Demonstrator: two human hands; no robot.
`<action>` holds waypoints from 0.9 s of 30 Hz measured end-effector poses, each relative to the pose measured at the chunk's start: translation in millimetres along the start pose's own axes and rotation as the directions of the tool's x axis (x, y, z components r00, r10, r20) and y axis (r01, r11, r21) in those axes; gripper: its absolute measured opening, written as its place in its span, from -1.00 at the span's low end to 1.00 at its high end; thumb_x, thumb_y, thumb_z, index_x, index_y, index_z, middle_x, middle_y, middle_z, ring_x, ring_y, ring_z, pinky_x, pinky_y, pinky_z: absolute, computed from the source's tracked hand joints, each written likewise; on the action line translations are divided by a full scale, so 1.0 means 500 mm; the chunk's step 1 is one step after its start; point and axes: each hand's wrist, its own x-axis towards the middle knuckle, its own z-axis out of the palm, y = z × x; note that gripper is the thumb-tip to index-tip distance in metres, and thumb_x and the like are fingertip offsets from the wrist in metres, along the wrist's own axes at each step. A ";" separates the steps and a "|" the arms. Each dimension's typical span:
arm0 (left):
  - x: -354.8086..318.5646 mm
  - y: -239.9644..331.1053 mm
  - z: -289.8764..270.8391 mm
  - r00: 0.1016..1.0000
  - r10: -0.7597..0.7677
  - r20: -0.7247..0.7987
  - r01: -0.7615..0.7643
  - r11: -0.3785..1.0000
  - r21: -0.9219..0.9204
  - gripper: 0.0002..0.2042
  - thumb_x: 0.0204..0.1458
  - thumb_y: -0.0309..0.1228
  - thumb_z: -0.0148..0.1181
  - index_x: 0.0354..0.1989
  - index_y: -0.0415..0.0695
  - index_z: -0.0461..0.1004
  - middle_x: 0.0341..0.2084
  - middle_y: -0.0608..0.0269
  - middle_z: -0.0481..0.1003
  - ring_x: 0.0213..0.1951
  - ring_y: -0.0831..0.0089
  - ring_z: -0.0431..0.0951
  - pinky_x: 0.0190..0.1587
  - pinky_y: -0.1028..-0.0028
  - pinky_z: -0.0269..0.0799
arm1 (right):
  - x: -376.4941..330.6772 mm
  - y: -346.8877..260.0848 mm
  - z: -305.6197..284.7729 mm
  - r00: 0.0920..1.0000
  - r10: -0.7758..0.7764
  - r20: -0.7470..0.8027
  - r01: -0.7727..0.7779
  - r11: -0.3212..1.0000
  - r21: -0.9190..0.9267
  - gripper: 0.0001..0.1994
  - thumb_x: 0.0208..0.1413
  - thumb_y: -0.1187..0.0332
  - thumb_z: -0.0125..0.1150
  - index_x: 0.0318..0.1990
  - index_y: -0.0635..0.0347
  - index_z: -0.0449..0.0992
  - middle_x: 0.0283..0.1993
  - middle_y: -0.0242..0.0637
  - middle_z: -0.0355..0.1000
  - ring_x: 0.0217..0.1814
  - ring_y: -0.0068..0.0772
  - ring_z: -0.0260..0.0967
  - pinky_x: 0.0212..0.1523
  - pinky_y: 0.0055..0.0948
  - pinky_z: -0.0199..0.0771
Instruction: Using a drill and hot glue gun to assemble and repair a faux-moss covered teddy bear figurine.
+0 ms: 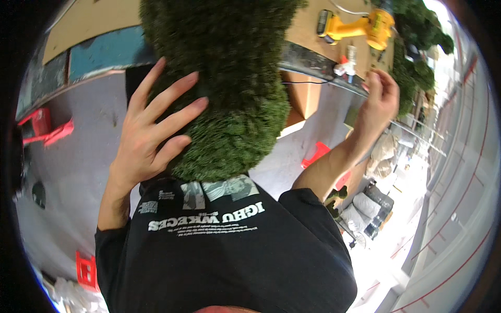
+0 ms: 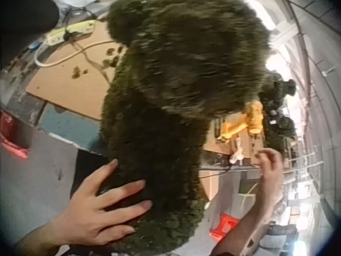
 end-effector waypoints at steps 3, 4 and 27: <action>0.002 0.005 0.000 0.999 -0.031 -0.017 0.031 0.999 -0.017 -0.58 0.24 -0.11 0.25 0.24 0.11 0.67 0.42 0.25 0.46 0.51 -0.23 0.21 0.47 -0.08 0.23 | 0.059 0.112 -0.001 0.981 0.090 0.174 -0.076 0.993 -0.085 -0.43 0.23 0.22 0.53 0.24 0.43 0.51 0.18 -0.08 0.57 0.18 -0.29 0.55 0.23 -0.36 0.53; 0.003 0.006 0.001 0.999 -0.030 -0.024 0.030 0.999 -0.030 -0.58 0.24 -0.11 0.25 0.24 0.11 0.67 0.42 0.24 0.46 0.52 -0.23 0.21 0.47 -0.08 0.23 | 0.081 0.147 0.017 0.975 0.124 0.183 -0.093 0.981 -0.171 -0.39 0.25 0.27 0.51 0.32 0.47 0.45 0.27 -0.02 0.52 0.32 -0.24 0.49 0.34 -0.29 0.46; -0.002 -0.004 0.013 0.991 -0.005 -0.130 0.000 0.999 -0.037 -0.56 0.21 -0.11 0.33 0.28 0.24 0.59 0.46 0.47 0.38 0.49 -0.10 0.26 0.43 -0.09 0.29 | 0.318 0.083 -0.031 0.994 -0.082 0.077 0.059 0.962 0.266 -0.73 0.31 0.32 0.39 0.06 0.28 0.67 -0.45 -0.45 0.43 -0.46 -0.55 0.36 -0.39 -0.50 0.33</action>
